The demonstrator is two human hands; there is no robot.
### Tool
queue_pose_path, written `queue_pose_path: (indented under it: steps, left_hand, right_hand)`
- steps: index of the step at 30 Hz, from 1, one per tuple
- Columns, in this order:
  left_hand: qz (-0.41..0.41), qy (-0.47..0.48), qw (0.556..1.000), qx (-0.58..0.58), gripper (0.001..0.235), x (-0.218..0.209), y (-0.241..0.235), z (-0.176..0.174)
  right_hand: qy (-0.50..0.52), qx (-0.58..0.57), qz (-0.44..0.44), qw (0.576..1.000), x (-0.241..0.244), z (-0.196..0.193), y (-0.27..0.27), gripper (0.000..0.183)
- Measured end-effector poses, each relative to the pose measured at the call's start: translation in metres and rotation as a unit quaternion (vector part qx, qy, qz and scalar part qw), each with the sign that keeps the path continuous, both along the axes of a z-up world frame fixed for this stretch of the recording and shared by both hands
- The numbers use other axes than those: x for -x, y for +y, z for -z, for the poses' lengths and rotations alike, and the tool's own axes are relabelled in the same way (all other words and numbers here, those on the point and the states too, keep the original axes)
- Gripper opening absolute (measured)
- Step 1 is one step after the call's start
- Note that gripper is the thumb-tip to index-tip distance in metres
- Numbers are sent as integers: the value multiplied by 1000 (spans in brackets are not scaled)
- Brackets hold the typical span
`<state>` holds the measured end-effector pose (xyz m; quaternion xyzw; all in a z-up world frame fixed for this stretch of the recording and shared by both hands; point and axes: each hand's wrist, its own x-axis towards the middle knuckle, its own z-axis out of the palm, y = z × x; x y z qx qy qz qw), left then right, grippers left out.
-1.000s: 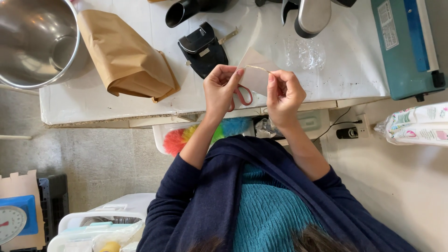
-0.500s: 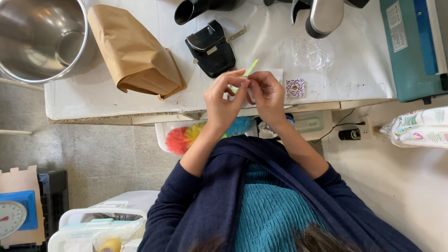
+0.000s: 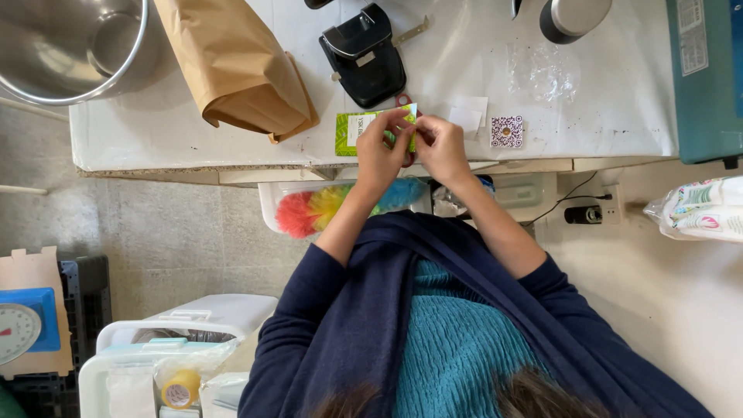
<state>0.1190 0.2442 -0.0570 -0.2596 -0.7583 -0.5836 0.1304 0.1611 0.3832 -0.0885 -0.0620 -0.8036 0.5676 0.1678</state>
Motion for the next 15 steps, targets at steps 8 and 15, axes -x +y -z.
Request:
queue_pose_path:
  steps: [8,15]
  left_hand:
    - [32,-51,998,9,24,8,-10,22]
    - [26,-121,992,30,8,13,-12,19]
  right_hand:
    - [-34,-86,-53,994,-8,-31,12,35]
    - [1,-194,-73,978,11,-47,45,22]
